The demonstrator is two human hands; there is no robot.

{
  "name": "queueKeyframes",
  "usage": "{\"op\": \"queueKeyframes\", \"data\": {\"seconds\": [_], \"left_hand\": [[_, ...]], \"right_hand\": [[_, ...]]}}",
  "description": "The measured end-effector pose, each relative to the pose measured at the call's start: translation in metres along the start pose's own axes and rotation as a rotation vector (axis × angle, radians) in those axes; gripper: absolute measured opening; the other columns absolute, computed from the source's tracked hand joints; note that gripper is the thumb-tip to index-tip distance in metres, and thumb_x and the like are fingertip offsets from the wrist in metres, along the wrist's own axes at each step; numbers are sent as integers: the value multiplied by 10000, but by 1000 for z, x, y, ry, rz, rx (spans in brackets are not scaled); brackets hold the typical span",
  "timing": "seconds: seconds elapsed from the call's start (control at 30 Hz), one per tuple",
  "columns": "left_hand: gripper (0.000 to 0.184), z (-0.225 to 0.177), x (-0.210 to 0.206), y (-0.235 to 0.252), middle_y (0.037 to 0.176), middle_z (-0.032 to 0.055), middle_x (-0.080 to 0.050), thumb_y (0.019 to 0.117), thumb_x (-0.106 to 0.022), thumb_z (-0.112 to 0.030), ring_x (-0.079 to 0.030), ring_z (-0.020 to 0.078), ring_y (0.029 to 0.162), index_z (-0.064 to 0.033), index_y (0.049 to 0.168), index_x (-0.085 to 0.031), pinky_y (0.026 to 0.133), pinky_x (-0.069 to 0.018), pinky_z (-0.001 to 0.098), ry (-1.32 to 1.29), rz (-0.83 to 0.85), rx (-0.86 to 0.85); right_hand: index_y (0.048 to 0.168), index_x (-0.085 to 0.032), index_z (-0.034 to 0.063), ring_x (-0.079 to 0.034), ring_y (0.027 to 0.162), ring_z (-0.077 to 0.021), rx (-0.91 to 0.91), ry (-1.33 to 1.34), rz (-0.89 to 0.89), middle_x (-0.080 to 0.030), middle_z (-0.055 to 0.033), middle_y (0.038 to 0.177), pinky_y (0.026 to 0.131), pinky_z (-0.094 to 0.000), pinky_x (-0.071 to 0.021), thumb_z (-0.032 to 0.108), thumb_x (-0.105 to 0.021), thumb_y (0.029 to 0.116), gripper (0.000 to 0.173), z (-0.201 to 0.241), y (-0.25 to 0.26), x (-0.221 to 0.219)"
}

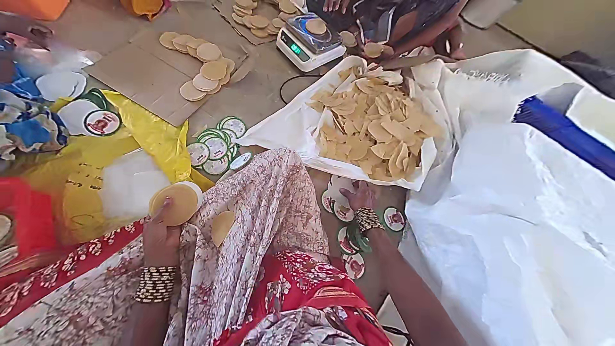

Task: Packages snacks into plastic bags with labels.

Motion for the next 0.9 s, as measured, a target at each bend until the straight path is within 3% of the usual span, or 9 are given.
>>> {"op": "queueKeyframes", "data": {"seconds": [0.1, 0.2, 0.33, 0.47, 0.57, 0.63, 0.73, 0.8, 0.9], "left_hand": [[298, -1, 0, -1, 1103, 74, -672, 1027, -554, -76, -699, 130, 950, -14, 1313, -497, 814, -608, 324, 2, -16, 15], [350, -2, 2, -1, 1121, 101, -670, 1014, -578, -78, -702, 153, 945, -7, 1343, -481, 801, -612, 340, 0, -29, 39], [362, -7, 1, -7, 1112, 124, -666, 1012, -585, -74, -702, 168, 926, 0, 1349, -476, 774, -612, 352, -5, -67, 82], [356, -7, -1, -5, 1105, 146, -669, 1002, -597, -53, -702, 184, 919, 25, 1333, -493, 776, -610, 357, -33, -81, 97], [350, -10, -2, -9, 1102, 149, -672, 1003, -598, -57, -703, 185, 914, 25, 1329, -503, 772, -611, 353, -40, -85, 112], [381, -11, -2, -10, 1131, 170, -658, 1002, -608, -70, -693, 208, 933, 30, 1352, -495, 788, -604, 376, -34, -79, 126], [396, -12, -1, -10, 1127, 185, -662, 994, -625, -70, -698, 228, 927, 30, 1352, -490, 780, -608, 396, -62, -73, 133], [363, -13, -2, -13, 1087, 181, -674, 998, -620, -71, -702, 221, 901, 39, 1325, -511, 770, -608, 391, -78, -63, 145], [340, -11, -9, -33, 1059, 168, -672, 1014, -599, -83, -695, 219, 900, 45, 1314, -504, 793, -604, 392, -113, 2, 182]], "right_hand": [[1260, -628, -61, -514, 1315, -447, 2, 25, 4, -579, -302, 1348, 1108, -595, -382, 317, -803, 884, 561, -2, 4, 3], [1286, -577, -105, -592, 1197, -448, 3, 275, -82, -621, -326, 1244, 1049, -585, -444, 110, -813, 849, 541, 1, -8, 1], [1266, -586, -106, -646, 983, -378, 7, 499, -191, -660, -303, 1099, 923, -530, -501, 36, -735, 906, 415, 14, -29, -4], [1082, -666, -117, -642, 972, -398, 136, 398, -243, -672, -300, 1033, 922, -571, -474, 88, -667, 975, 231, 11, -28, -4], [1071, -706, -96, -589, 1146, -517, 324, 220, -305, -643, -350, 1159, 1035, -659, -394, 112, -657, 970, 236, 24, -41, 17], [1057, -701, -101, -572, 1156, -554, 424, 194, -371, -626, -373, 1169, 1032, -678, -386, 121, -631, 981, 245, 40, -52, 31], [1099, -635, -138, -639, 1019, -478, 486, 317, -413, -645, -357, 1085, 902, -600, -485, 154, -563, 1030, 309, 80, -73, 46], [1083, -599, -167, -638, 909, -371, 570, 417, -457, -642, -332, 989, 831, -476, -501, 173, -541, 1039, 347, 117, -94, 53], [973, -604, -192, -640, 869, -186, 922, 584, -522, -652, -277, 899, 830, -276, -512, 155, -563, 990, 350, 172, -123, 51]]}}
Point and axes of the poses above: each hand's wrist, its own y-axis towards the middle knuckle, its own x-axis out of the back of the hand, z = x × y, the point moved 3 cm from there along y, towards the middle knuckle
